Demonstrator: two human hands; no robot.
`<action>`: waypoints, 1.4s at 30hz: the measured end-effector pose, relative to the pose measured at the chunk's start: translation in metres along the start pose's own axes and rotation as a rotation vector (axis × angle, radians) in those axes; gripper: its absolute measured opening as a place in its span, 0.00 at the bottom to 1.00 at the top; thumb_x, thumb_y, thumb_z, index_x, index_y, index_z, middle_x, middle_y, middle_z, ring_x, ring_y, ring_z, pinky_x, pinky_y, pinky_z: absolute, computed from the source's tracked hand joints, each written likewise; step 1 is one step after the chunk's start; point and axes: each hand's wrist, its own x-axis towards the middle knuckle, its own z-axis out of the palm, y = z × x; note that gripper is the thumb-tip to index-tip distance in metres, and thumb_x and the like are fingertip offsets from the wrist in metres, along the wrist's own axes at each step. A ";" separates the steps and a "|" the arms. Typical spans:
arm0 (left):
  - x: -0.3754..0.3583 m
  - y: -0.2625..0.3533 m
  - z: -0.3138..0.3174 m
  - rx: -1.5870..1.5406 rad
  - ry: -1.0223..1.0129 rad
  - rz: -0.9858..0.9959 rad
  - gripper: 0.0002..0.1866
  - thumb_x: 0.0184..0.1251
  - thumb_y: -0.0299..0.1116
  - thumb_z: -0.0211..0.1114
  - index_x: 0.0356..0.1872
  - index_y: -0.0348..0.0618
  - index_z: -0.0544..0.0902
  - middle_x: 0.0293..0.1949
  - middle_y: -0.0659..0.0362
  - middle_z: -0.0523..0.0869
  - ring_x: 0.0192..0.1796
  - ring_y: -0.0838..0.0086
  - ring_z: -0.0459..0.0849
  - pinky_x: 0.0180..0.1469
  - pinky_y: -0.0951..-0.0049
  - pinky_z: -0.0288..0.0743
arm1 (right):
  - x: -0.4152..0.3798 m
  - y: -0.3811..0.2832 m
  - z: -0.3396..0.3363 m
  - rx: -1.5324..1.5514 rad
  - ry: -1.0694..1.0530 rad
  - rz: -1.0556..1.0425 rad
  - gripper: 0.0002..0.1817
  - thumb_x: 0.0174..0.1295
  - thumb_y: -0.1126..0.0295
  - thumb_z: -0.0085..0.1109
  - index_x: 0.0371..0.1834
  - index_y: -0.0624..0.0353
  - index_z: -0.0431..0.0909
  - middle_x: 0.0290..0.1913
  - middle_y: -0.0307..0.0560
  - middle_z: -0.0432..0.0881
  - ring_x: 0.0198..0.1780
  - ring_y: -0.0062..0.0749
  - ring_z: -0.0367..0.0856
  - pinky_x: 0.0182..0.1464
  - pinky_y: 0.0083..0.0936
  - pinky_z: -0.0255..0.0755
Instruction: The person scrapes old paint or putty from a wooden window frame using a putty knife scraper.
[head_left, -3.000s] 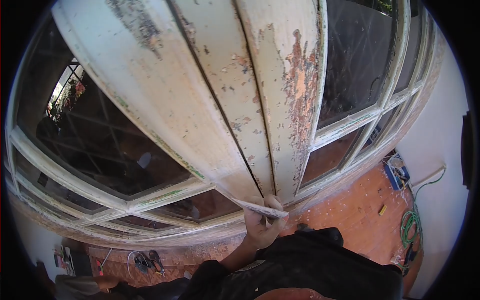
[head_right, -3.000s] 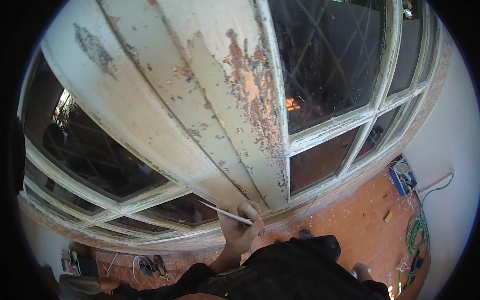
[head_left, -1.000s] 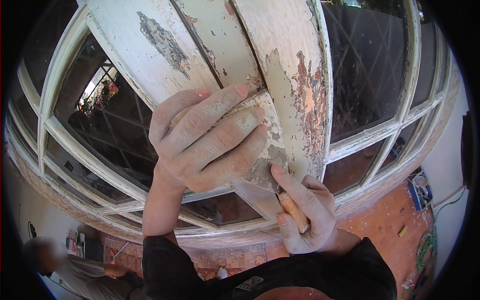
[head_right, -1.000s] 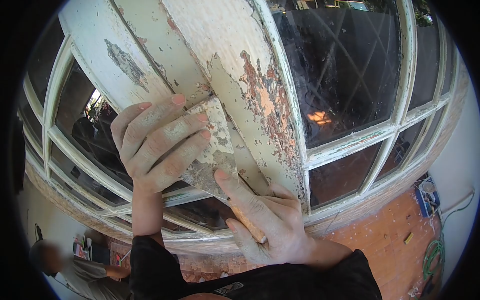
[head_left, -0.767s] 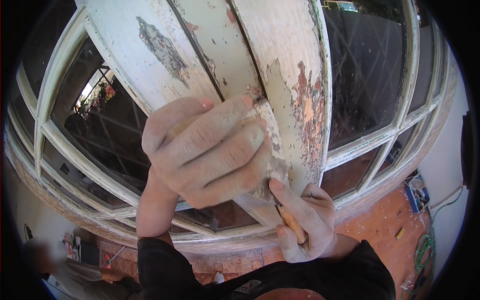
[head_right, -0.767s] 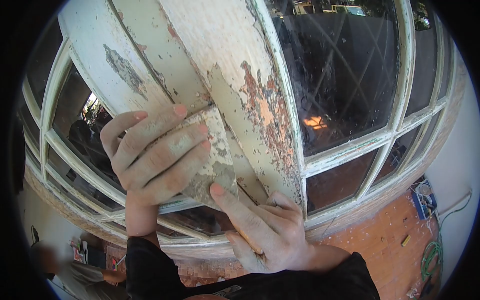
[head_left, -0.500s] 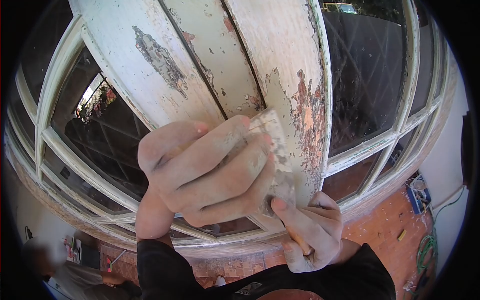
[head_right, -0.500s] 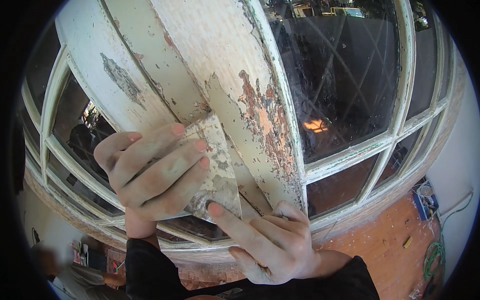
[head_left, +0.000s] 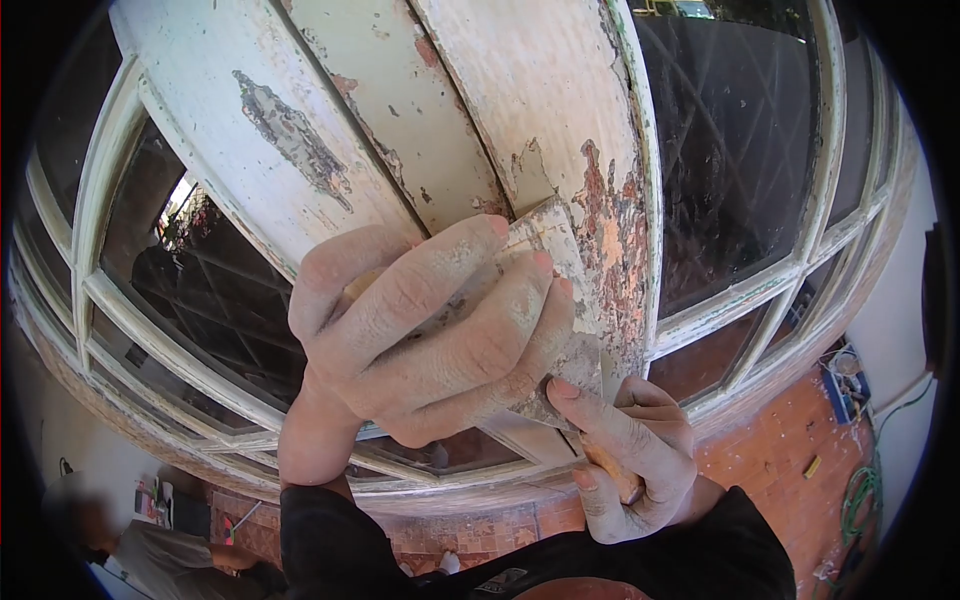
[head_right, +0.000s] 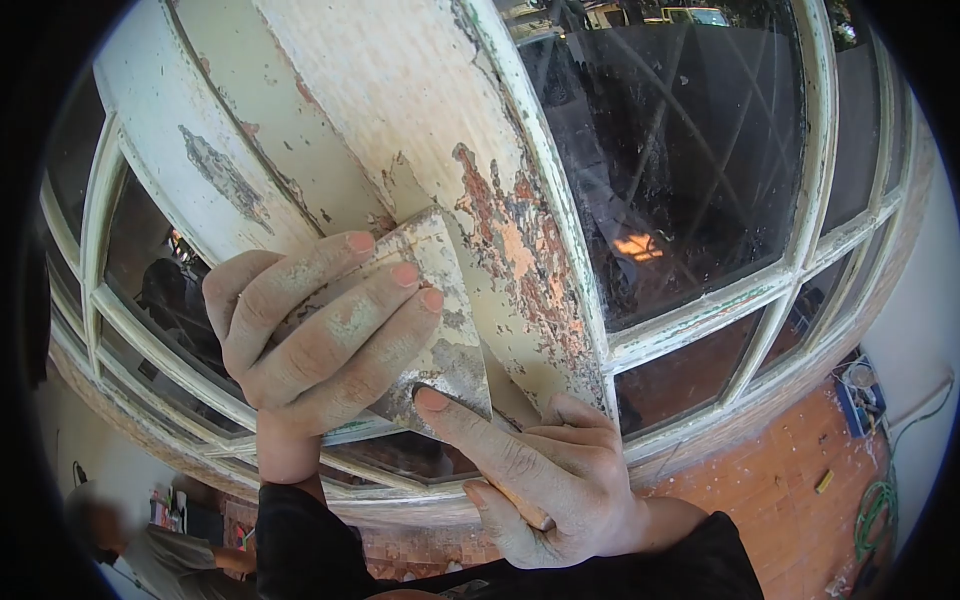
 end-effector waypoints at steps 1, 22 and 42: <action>0.000 0.001 -0.001 0.004 -0.007 0.002 0.10 0.59 0.40 0.72 0.42 0.68 0.89 0.47 0.78 0.88 0.49 0.75 0.87 0.44 0.73 0.75 | 0.000 0.004 0.002 0.002 0.001 0.000 0.27 0.64 0.68 0.57 0.61 0.81 0.75 0.26 0.49 0.86 0.25 0.34 0.82 0.38 0.30 0.72; 0.007 0.004 0.007 0.042 0.046 -0.138 0.14 0.50 0.41 0.76 0.41 0.64 0.92 0.45 0.76 0.86 0.52 0.71 0.84 0.49 0.75 0.84 | 0.020 0.020 0.000 -0.009 0.095 -0.110 0.26 0.58 0.77 0.60 0.61 0.79 0.76 0.21 0.44 0.80 0.19 0.31 0.74 0.30 0.26 0.68; 0.002 0.004 0.004 -0.035 0.040 -0.082 0.13 0.51 0.42 0.74 0.40 0.65 0.92 0.42 0.76 0.86 0.47 0.74 0.85 0.41 0.72 0.74 | 0.009 -0.002 -0.002 0.051 0.040 0.018 0.28 0.59 0.77 0.57 0.64 0.79 0.74 0.28 0.53 0.87 0.25 0.37 0.82 0.40 0.29 0.75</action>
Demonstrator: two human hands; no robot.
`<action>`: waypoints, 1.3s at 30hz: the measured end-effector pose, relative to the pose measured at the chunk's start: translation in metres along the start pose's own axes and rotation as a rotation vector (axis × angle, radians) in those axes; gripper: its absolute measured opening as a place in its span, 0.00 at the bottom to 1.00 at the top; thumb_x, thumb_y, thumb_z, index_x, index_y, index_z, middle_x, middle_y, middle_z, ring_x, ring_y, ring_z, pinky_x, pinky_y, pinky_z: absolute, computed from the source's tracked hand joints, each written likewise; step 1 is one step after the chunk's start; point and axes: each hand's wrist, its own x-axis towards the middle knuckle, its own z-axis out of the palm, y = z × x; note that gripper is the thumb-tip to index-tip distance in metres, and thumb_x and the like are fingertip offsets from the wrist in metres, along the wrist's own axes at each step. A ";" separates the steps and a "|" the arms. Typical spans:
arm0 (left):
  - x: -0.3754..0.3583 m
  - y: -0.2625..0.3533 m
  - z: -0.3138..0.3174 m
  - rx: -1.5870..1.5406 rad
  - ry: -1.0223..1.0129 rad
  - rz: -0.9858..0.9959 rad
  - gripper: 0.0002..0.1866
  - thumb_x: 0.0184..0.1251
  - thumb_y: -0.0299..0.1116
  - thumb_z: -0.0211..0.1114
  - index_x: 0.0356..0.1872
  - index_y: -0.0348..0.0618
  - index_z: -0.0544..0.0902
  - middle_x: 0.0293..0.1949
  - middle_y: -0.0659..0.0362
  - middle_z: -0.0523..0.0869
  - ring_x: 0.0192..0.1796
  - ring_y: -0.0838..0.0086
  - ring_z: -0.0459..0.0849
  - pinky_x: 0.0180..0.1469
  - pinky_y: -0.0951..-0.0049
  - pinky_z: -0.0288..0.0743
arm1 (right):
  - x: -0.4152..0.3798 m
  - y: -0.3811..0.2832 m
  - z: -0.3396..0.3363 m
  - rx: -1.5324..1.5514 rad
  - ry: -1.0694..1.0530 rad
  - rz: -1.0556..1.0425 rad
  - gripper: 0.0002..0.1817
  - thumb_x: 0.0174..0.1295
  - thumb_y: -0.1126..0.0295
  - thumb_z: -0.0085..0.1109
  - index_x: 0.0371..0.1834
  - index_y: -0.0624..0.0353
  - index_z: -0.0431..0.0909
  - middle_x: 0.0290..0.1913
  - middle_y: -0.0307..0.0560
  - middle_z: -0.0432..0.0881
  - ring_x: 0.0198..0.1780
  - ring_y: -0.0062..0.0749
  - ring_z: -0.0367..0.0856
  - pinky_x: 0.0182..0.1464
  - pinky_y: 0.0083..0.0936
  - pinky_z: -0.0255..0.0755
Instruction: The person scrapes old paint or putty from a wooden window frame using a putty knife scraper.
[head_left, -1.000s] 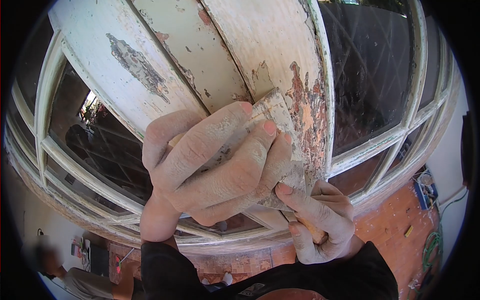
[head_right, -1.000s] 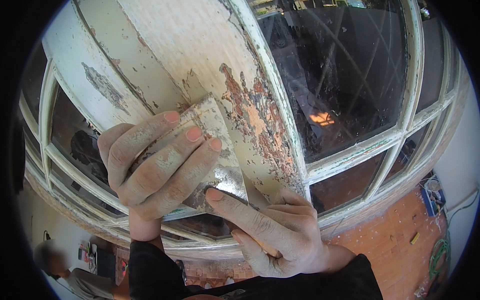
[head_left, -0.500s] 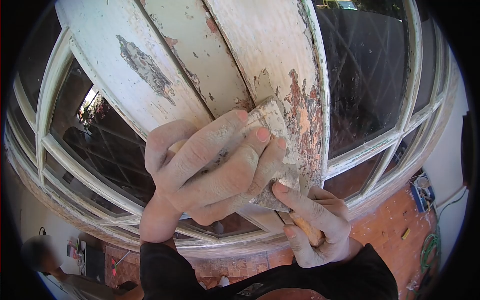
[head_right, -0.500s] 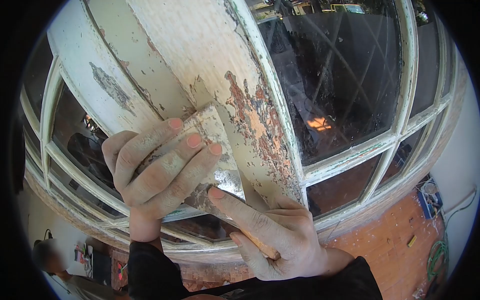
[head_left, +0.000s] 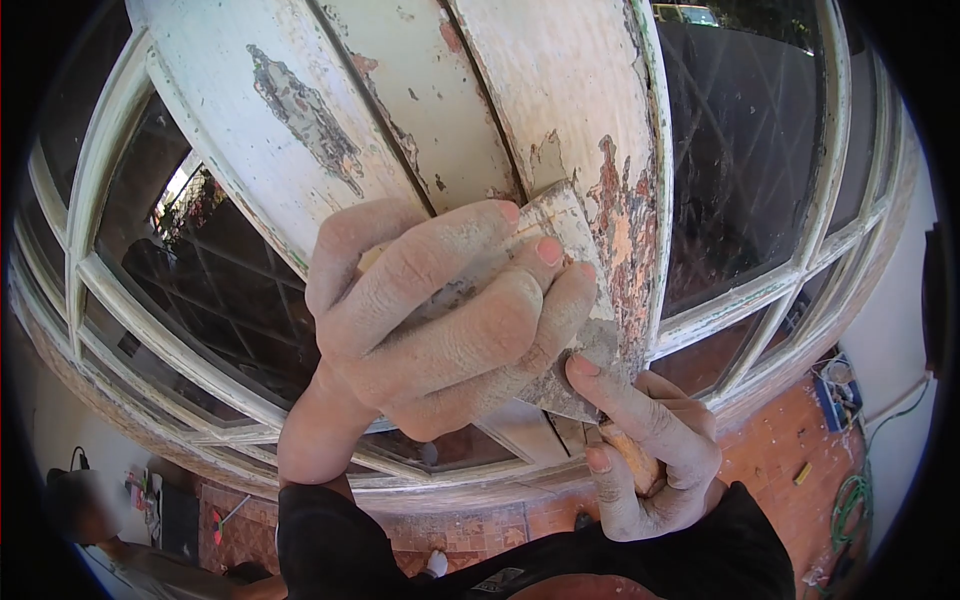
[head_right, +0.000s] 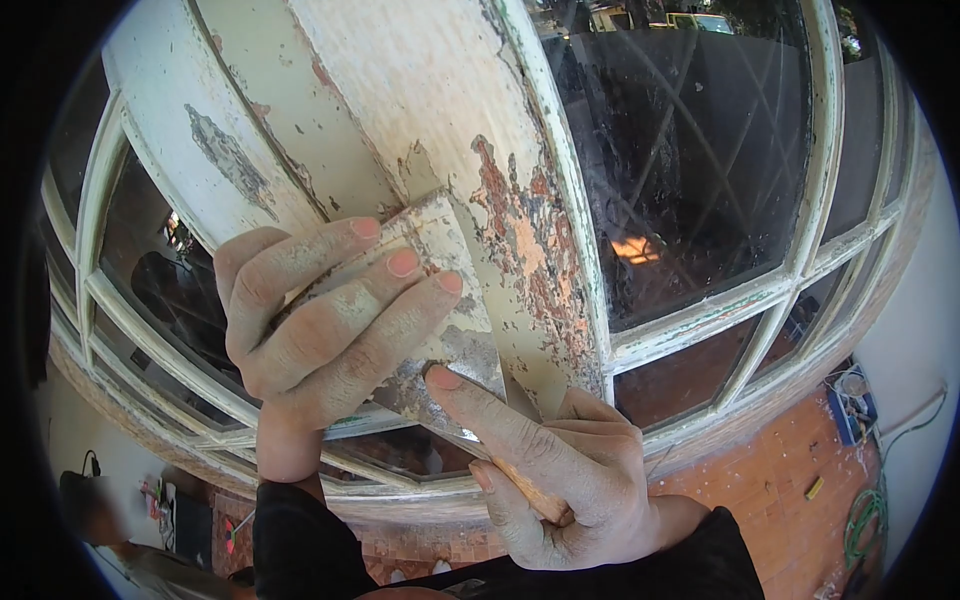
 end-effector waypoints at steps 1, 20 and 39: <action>-0.001 0.000 0.001 -0.002 0.001 -0.003 0.13 0.51 0.42 0.73 0.40 0.65 0.92 0.42 0.76 0.86 0.47 0.74 0.85 0.41 0.72 0.74 | -0.001 0.001 0.001 -0.008 0.029 -0.033 0.28 0.58 0.78 0.57 0.64 0.79 0.74 0.28 0.52 0.87 0.24 0.35 0.82 0.39 0.28 0.74; -0.008 0.012 -0.001 0.089 -0.051 -0.028 0.14 0.54 0.44 0.75 0.44 0.70 0.91 0.45 0.79 0.83 0.51 0.76 0.85 0.43 0.72 0.72 | -0.005 -0.001 -0.006 -0.048 -0.024 0.058 0.26 0.60 0.77 0.60 0.63 0.77 0.76 0.26 0.47 0.85 0.22 0.31 0.75 0.35 0.26 0.71; -0.006 0.015 -0.005 0.101 -0.112 -0.046 0.14 0.55 0.42 0.76 0.44 0.70 0.92 0.45 0.80 0.83 0.53 0.76 0.84 0.41 0.74 0.70 | 0.002 -0.001 -0.014 -0.023 -0.074 0.093 0.30 0.56 0.82 0.59 0.67 0.70 0.76 0.34 0.51 0.90 0.31 0.34 0.89 0.40 0.27 0.78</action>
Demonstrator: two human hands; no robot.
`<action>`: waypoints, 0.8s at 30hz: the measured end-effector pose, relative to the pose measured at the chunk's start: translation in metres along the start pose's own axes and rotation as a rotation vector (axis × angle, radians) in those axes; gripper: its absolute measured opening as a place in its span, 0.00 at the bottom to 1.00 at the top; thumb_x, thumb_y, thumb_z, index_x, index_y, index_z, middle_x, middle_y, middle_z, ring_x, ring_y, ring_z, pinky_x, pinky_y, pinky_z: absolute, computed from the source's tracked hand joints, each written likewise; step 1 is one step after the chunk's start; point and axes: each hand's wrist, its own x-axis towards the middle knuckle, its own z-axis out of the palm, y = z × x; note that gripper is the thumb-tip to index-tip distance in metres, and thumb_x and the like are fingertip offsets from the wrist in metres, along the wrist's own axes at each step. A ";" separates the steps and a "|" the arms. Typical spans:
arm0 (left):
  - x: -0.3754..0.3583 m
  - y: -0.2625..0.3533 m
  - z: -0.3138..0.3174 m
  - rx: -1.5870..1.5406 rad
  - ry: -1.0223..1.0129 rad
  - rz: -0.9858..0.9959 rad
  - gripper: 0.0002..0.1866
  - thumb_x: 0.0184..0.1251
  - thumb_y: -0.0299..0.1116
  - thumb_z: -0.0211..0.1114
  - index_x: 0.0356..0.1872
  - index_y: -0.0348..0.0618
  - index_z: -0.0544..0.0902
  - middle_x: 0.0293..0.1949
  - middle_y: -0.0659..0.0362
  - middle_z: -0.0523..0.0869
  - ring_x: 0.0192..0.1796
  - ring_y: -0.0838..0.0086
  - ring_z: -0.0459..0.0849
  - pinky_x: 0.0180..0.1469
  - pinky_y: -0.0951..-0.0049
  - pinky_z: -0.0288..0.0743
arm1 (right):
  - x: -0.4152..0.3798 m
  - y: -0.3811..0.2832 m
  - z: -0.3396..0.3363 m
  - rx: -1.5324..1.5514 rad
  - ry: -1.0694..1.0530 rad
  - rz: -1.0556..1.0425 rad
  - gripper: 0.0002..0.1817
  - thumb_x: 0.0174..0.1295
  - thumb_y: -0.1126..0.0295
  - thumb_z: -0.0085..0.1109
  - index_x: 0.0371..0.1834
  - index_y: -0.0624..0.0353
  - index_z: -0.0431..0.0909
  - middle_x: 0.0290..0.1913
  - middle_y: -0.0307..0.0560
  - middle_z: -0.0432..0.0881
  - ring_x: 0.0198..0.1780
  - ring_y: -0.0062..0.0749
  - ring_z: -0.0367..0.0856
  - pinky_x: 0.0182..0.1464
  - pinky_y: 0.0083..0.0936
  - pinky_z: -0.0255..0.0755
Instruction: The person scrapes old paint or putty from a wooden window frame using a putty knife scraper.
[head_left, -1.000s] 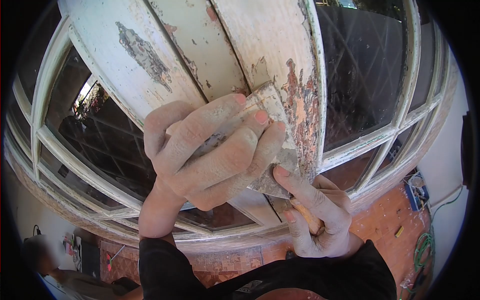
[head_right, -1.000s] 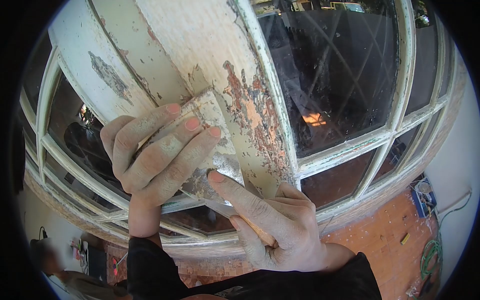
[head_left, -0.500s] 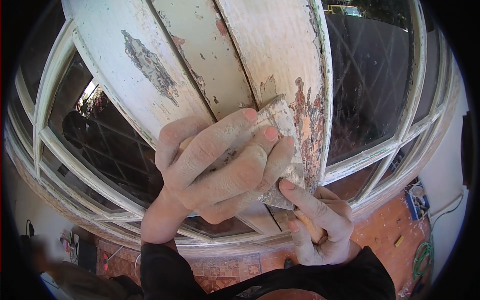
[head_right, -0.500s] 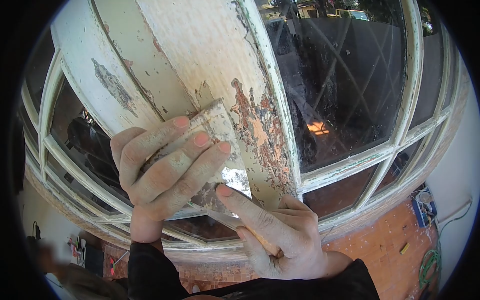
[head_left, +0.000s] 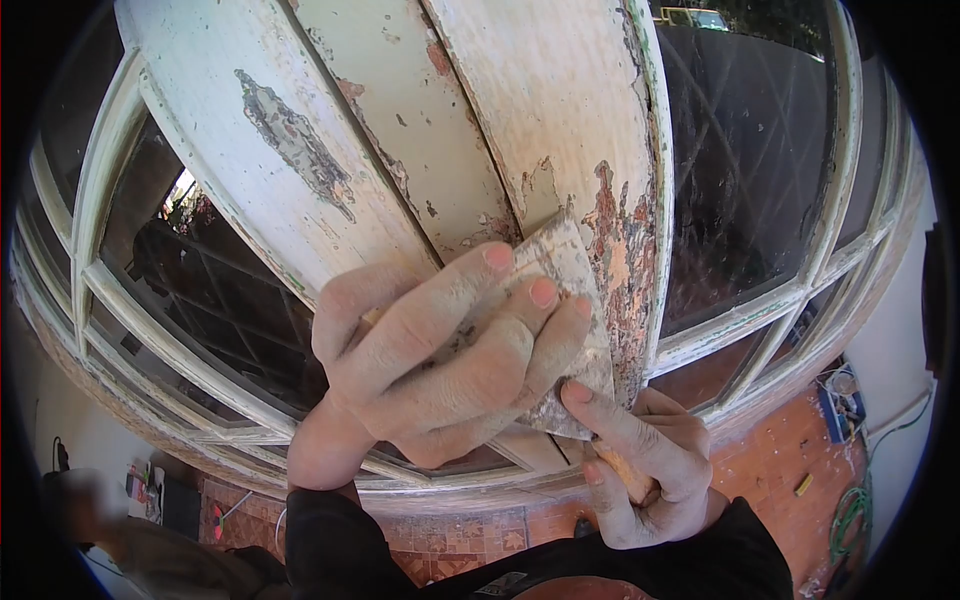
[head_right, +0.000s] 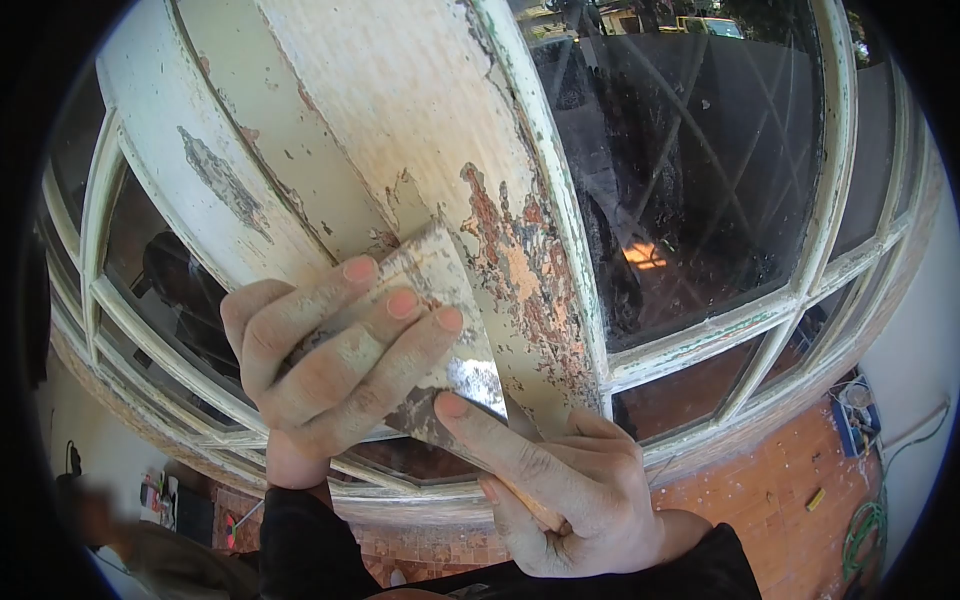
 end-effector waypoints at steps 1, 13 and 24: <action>0.001 -0.001 0.002 -0.013 0.018 -0.016 0.14 0.55 0.41 0.76 0.45 0.70 0.92 0.45 0.80 0.83 0.53 0.76 0.84 0.41 0.74 0.70 | 0.000 0.001 0.000 -0.002 -0.004 -0.002 0.30 0.56 0.82 0.59 0.67 0.70 0.76 0.35 0.51 0.90 0.31 0.34 0.90 0.40 0.26 0.78; -0.004 0.008 -0.002 0.070 -0.027 -0.015 0.12 0.63 0.47 0.72 0.48 0.70 0.91 0.48 0.79 0.84 0.54 0.76 0.84 0.44 0.72 0.69 | 0.000 0.002 -0.007 -0.022 -0.036 -0.021 0.31 0.54 0.81 0.60 0.66 0.69 0.77 0.28 0.47 0.87 0.29 0.31 0.87 0.40 0.26 0.77; -0.008 0.012 0.002 0.038 -0.053 0.003 0.16 0.62 0.42 0.73 0.51 0.57 0.91 0.53 0.69 0.84 0.58 0.69 0.83 0.44 0.70 0.72 | 0.001 0.000 -0.005 -0.060 -0.005 -0.015 0.29 0.53 0.79 0.60 0.63 0.71 0.79 0.22 0.42 0.85 0.20 0.28 0.81 0.31 0.25 0.71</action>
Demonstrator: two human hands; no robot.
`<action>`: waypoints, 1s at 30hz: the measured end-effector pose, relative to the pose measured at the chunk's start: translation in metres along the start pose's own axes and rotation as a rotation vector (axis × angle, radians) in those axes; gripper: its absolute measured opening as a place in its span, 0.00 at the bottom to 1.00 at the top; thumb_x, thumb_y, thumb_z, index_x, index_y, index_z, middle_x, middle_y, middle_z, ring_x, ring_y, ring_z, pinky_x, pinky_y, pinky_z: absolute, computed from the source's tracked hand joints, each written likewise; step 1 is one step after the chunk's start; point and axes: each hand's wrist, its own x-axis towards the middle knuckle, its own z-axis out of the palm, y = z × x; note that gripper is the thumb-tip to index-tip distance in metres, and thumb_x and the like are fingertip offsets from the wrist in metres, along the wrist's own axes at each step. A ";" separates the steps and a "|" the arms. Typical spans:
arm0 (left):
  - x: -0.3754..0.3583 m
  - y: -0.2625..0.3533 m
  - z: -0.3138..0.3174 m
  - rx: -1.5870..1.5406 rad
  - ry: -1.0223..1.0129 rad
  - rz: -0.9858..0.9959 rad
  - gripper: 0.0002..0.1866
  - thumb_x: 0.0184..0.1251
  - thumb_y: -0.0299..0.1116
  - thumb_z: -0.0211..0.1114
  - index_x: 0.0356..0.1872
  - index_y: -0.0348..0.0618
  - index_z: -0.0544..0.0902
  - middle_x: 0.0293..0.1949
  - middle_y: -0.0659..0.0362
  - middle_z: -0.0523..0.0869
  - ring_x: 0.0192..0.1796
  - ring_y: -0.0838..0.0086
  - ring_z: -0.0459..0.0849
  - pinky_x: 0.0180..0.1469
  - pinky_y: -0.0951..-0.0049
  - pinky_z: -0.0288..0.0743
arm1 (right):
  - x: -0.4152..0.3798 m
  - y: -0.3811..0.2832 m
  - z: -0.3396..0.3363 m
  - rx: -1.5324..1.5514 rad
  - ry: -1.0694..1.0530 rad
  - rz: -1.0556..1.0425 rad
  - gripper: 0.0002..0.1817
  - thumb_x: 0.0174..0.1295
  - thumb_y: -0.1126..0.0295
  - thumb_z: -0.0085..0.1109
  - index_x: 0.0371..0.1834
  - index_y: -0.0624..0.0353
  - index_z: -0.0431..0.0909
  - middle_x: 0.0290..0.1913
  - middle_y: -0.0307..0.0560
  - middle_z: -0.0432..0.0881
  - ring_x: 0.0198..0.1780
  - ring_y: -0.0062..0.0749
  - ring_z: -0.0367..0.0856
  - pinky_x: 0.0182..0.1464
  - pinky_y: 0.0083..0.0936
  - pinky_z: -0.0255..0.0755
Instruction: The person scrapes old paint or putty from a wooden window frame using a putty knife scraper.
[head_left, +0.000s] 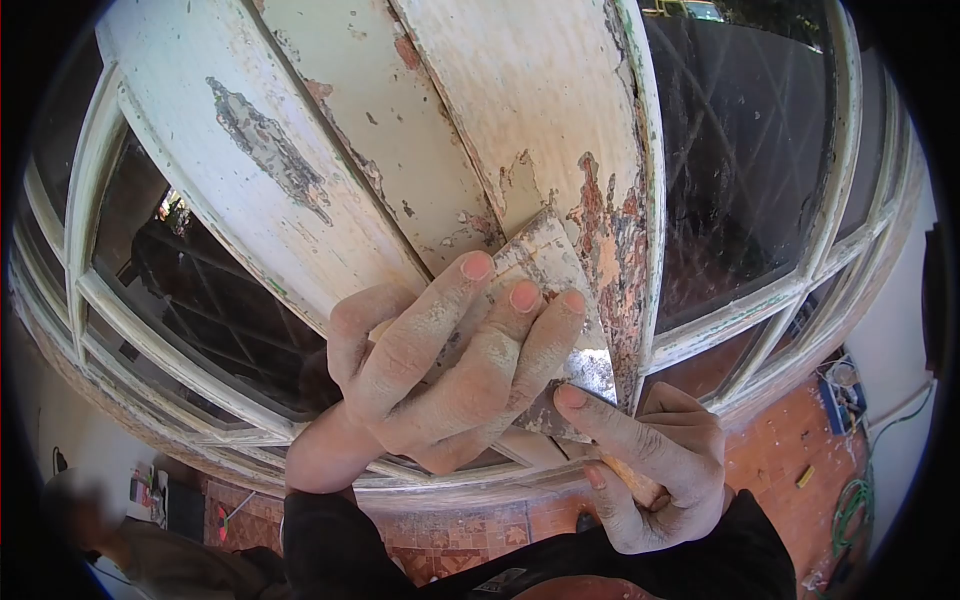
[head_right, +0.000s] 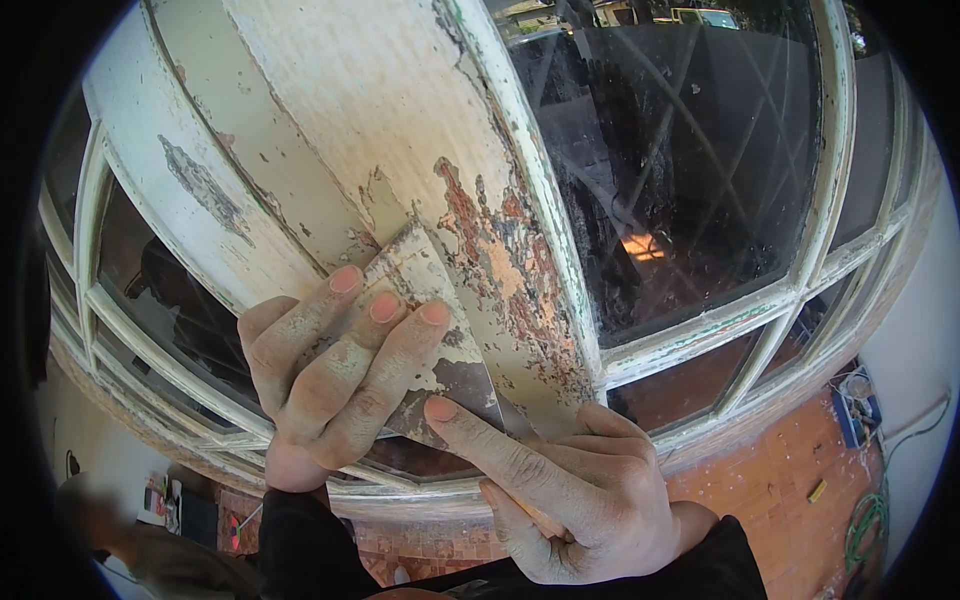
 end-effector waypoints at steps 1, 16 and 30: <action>0.000 0.001 0.001 -0.020 0.009 -0.015 0.17 0.60 0.40 0.73 0.51 0.56 0.91 0.54 0.69 0.83 0.59 0.68 0.82 0.45 0.70 0.73 | 0.000 0.001 0.000 0.004 0.024 -0.014 0.29 0.52 0.78 0.60 0.61 0.72 0.79 0.20 0.41 0.84 0.18 0.27 0.78 0.30 0.25 0.68; 0.001 0.004 0.000 0.073 -0.016 -0.062 0.14 0.68 0.46 0.67 0.51 0.64 0.91 0.53 0.77 0.80 0.60 0.77 0.79 0.60 0.69 0.65 | 0.005 0.003 -0.007 0.024 -0.024 -0.028 0.30 0.55 0.83 0.58 0.66 0.67 0.77 0.22 0.42 0.85 0.20 0.25 0.81 0.32 0.24 0.75; -0.006 0.006 0.002 0.059 0.009 -0.068 0.14 0.69 0.47 0.67 0.53 0.67 0.90 0.54 0.78 0.80 0.61 0.79 0.78 0.61 0.69 0.62 | 0.003 -0.008 -0.007 -0.031 -0.061 0.025 0.31 0.52 0.83 0.60 0.65 0.67 0.78 0.24 0.43 0.85 0.22 0.28 0.82 0.33 0.26 0.75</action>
